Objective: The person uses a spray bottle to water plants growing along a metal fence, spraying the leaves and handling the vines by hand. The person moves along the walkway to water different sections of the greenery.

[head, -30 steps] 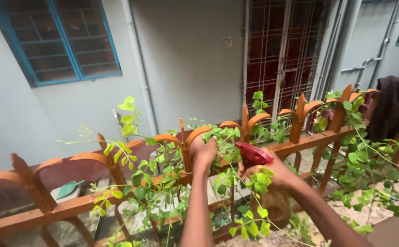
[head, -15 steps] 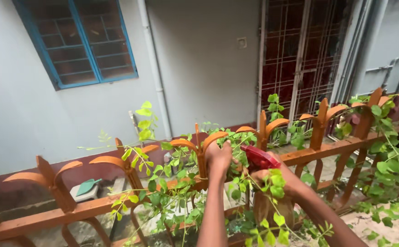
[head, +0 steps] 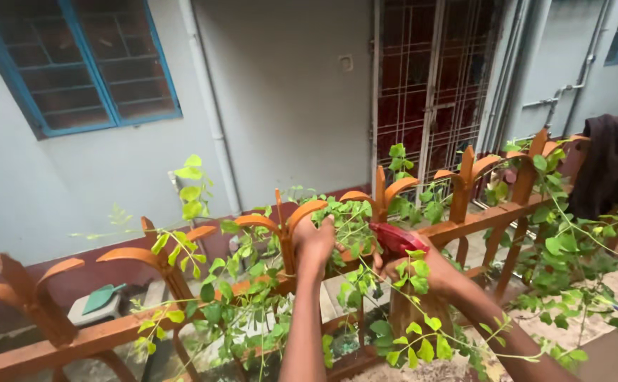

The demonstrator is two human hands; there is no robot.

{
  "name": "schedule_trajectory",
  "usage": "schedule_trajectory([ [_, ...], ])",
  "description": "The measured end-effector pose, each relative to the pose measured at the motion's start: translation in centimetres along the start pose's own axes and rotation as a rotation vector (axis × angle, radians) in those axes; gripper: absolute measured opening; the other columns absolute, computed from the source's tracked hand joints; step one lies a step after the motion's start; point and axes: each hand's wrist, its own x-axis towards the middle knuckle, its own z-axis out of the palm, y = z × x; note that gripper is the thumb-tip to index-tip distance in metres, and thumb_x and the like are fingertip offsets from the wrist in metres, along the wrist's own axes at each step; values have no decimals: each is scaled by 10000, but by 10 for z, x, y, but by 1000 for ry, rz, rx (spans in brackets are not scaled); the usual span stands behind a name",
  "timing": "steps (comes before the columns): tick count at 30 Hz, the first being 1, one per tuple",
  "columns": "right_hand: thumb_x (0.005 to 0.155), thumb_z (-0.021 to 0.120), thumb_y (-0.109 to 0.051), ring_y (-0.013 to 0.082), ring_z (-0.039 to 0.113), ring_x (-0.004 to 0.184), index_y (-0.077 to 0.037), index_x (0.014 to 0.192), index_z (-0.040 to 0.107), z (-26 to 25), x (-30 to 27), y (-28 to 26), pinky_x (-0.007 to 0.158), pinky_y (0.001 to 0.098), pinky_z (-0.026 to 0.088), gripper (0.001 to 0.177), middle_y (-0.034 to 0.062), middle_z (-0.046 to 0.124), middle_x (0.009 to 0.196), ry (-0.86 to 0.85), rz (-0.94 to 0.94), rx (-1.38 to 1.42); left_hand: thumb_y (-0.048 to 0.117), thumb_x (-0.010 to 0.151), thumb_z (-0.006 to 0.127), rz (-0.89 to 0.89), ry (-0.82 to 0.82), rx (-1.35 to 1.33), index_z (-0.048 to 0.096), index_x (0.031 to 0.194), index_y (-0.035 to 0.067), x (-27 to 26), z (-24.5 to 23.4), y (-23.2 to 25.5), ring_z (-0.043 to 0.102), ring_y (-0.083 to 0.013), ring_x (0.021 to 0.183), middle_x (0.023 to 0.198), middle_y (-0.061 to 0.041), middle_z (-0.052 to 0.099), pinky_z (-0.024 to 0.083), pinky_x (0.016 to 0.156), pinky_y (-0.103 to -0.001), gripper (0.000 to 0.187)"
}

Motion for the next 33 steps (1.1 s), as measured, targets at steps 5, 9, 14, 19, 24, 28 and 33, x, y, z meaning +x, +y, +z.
schedule_trajectory([
  [5, 676, 709, 40, 166, 689, 726, 7, 1033, 629, -8, -3, 2, 625, 293, 546, 367, 63, 711, 799, -40, -52, 83, 164, 908, 690, 181, 82, 28, 637, 1265, 42, 15, 7, -21, 702, -244, 658, 1102, -156, 723, 588, 650, -406, 381],
  [9, 659, 712, 30, 160, 686, 690, -61, 1129, 636, -4, -7, 7, 636, 292, 578, 484, 49, 694, 750, 25, -29, 31, 174, 886, 706, 158, 129, 87, 657, 1221, 53, 5, 11, -10, 719, -296, 702, 1031, -199, 743, 594, 672, -441, 359],
  [14, 706, 748, 47, 187, 702, 671, 46, 1035, 628, -12, -3, 19, 607, 323, 575, 350, 75, 698, 754, -23, -78, 123, 212, 887, 688, 236, 126, 298, 710, 1072, 28, -7, 16, 8, 754, -383, 795, 956, -231, 747, 601, 797, -481, 262],
  [19, 713, 715, 16, 151, 733, 714, 7, 974, 673, -25, -11, 18, 638, 306, 587, 265, 50, 731, 768, -28, -134, 16, 240, 842, 783, 274, 281, 447, 737, 995, 10, -3, 29, 1, 670, -436, 892, 937, -279, 672, 544, 812, -534, 280],
  [24, 792, 755, -129, 173, 691, 677, -47, 865, 727, -50, -25, 15, 651, 342, 544, 113, 81, 737, 717, 92, -222, -410, 214, 856, 712, 272, 236, 346, 729, 1024, 32, -19, 40, 11, 730, -398, 784, 867, -235, 722, 576, 784, -502, 249],
  [28, 788, 759, -186, 153, 704, 678, -80, 860, 735, -70, -34, 13, 670, 344, 536, 131, 62, 733, 732, 121, -298, -478, 199, 865, 728, 492, 290, 458, 763, 992, 24, -24, 48, 14, 700, -386, 716, 811, -241, 731, 551, 736, -510, 219],
  [33, 808, 736, -191, 165, 661, 597, -85, 818, 725, -87, -50, -5, 596, 339, 515, 107, 103, 702, 657, 63, -8, -385, 231, 885, 707, 360, 279, 457, 745, 1021, 35, -31, 56, 19, 754, -348, 678, 779, -237, 729, 582, 713, -486, 241],
])
